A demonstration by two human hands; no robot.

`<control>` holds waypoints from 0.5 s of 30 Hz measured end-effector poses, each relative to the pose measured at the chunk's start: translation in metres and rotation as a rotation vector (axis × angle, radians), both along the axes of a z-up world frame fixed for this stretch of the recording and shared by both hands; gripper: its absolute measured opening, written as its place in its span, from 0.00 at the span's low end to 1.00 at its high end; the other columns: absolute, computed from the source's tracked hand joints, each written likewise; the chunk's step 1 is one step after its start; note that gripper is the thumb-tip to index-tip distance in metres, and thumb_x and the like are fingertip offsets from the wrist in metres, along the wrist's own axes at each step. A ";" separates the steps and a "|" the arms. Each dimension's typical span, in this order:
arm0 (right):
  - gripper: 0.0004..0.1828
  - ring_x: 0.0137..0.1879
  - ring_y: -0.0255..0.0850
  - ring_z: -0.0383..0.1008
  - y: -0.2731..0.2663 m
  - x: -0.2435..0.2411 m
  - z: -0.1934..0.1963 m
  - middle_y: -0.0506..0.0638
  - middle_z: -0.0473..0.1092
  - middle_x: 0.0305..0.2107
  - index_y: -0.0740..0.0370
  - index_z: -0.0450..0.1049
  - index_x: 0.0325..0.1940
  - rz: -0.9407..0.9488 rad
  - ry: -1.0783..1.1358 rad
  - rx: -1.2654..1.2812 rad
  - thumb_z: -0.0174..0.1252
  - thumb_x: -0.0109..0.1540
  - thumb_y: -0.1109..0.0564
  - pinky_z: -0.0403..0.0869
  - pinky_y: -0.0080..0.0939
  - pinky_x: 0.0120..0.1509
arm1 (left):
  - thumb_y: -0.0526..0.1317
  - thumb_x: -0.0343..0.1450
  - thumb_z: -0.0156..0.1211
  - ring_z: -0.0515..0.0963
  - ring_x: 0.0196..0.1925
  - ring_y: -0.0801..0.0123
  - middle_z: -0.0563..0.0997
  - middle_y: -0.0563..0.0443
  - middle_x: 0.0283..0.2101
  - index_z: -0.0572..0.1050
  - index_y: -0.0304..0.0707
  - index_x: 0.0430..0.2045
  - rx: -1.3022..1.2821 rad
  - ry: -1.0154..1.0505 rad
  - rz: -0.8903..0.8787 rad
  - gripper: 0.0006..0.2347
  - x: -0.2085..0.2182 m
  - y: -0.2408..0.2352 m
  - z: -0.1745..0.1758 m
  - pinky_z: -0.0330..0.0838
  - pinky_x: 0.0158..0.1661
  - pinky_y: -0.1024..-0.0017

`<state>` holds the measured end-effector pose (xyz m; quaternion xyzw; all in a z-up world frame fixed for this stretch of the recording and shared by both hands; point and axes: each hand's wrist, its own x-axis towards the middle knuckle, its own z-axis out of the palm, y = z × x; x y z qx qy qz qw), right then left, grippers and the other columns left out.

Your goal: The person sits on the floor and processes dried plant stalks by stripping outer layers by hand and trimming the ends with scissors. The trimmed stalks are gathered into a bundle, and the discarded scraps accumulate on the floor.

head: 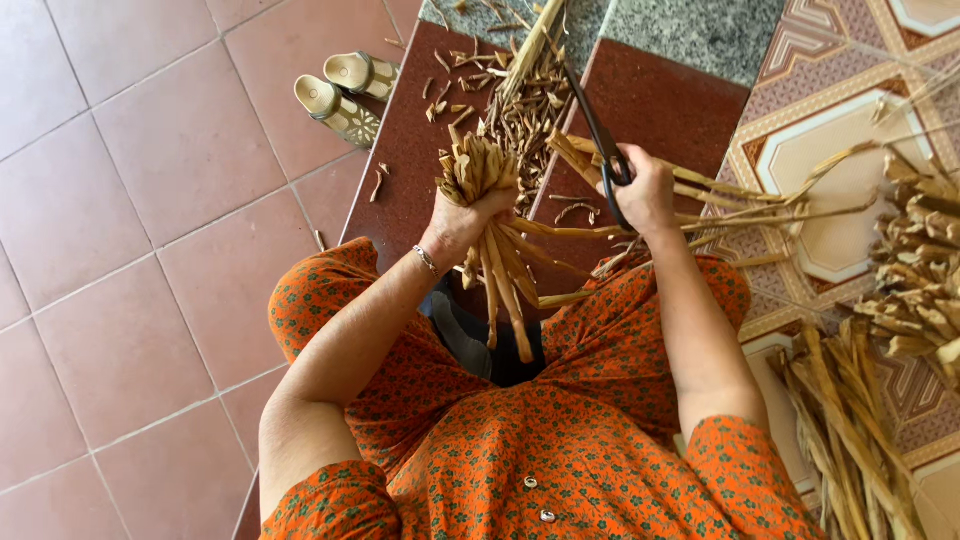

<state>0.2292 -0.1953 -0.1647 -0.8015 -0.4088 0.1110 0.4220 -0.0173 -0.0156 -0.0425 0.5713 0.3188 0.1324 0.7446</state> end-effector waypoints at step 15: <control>0.26 0.39 0.32 0.78 0.012 -0.126 0.091 0.48 0.76 0.36 0.66 0.70 0.61 0.078 0.500 0.416 0.69 0.62 0.56 0.79 0.31 0.41 | 0.33 0.69 0.69 0.83 0.41 0.71 0.85 0.50 0.41 0.81 0.34 0.42 -0.063 -0.269 0.185 0.09 0.027 -0.013 -0.006 0.81 0.43 0.70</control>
